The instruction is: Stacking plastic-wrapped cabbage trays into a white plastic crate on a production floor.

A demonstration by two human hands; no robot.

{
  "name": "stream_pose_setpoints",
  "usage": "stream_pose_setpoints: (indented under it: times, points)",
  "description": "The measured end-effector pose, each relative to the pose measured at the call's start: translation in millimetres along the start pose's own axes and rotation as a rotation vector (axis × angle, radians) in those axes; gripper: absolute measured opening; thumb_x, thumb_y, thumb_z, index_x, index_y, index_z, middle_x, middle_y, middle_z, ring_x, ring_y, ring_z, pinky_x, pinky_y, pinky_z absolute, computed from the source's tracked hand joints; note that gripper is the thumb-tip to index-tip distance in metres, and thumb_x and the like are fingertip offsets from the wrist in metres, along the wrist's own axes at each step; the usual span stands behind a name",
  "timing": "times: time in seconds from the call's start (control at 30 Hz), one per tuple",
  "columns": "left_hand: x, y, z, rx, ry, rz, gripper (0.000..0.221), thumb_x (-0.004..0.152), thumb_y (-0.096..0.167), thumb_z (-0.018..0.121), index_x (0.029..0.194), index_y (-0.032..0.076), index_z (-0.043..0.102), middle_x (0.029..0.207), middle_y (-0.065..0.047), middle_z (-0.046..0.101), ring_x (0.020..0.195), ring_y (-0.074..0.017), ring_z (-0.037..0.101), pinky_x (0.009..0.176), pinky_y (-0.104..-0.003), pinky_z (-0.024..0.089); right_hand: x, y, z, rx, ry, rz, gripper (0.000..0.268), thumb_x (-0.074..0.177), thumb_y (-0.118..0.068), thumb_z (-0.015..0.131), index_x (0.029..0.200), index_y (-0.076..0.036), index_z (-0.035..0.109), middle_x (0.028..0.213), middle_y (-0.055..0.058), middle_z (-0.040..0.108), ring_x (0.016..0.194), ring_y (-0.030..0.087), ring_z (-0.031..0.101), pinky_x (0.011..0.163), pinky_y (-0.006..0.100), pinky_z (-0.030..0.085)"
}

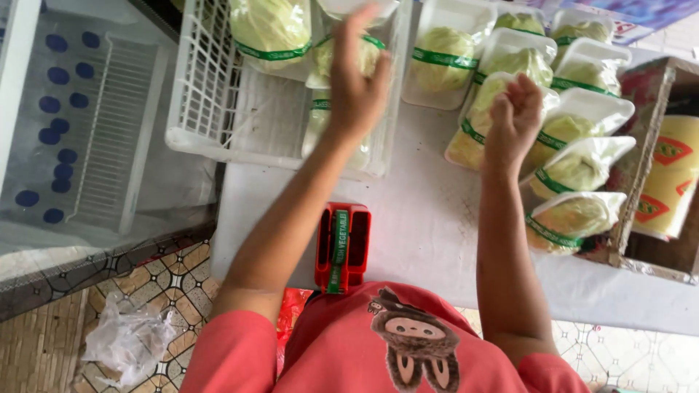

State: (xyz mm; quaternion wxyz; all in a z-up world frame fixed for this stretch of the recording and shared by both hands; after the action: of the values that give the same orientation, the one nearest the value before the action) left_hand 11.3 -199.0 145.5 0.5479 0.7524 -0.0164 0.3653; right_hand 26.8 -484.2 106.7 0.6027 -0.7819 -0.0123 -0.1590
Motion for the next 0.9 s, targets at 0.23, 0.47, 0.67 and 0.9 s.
stream_pose_setpoints:
  times: [0.23,0.47,0.67,0.9]
  points:
    - [-113.0,-3.4,191.7,0.107,-0.697,-0.480,0.089,0.095,0.048,0.054,0.160,0.005,0.012,0.160,-0.030,0.031,0.145,-0.0482,0.035,0.113,-0.059,0.033,-7.4,134.8,-93.5,-0.392,0.174,0.063,0.071,0.106,-0.034,0.061,0.155,0.003,0.024,0.150,0.028,0.039,0.137,0.040,0.044,0.111,0.047,0.040]
    - [-158.0,-70.4,237.7,0.341,-0.618,-0.471,0.093,0.096,0.069,0.044,0.151,-0.005,0.033,0.133,-0.033,0.055,0.117,-0.0533,0.065,0.097,-0.060,0.056,-23.9,175.7,-99.0,-0.197,0.078,0.229,0.067,0.120,-0.036,0.059,0.160,-0.004,0.017,0.148,0.036,0.038,0.142,0.051,0.042,0.116,0.063,0.039]
    - [-158.6,-64.1,229.1,0.088,-0.672,-0.493,0.076,0.096,0.072,0.048,0.139,0.010,0.044,0.128,-0.024,0.066,0.116,-0.0422,0.069,0.097,-0.054,0.059,-35.8,135.6,-92.5,-0.222,0.047,0.256,0.065,0.116,-0.040,0.060,0.152,0.006,0.031,0.145,0.038,0.043,0.138,0.054,0.043,0.114,0.064,0.039]
    - [-86.0,30.1,173.6,-0.014,-0.628,-0.493,0.069,0.078,0.075,0.048,0.109,0.013,0.046,0.092,-0.002,0.066,0.066,-0.0169,0.065,0.050,-0.031,0.051,-45.0,18.5,-88.0,0.092,-0.007,0.412,0.050,0.096,-0.053,0.060,0.125,-0.013,0.057,0.085,-0.005,0.053,0.074,0.007,0.049,0.060,0.026,0.044]
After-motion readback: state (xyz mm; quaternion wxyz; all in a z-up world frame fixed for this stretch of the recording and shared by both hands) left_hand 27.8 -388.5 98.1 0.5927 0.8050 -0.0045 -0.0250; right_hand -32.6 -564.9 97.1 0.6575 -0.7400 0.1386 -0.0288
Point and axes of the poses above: each hand's wrist, its own x-axis towards the middle knuckle, its own z-axis out of the palm, y = z × x, the point moved 6 cm from there along x, towards the middle knuckle
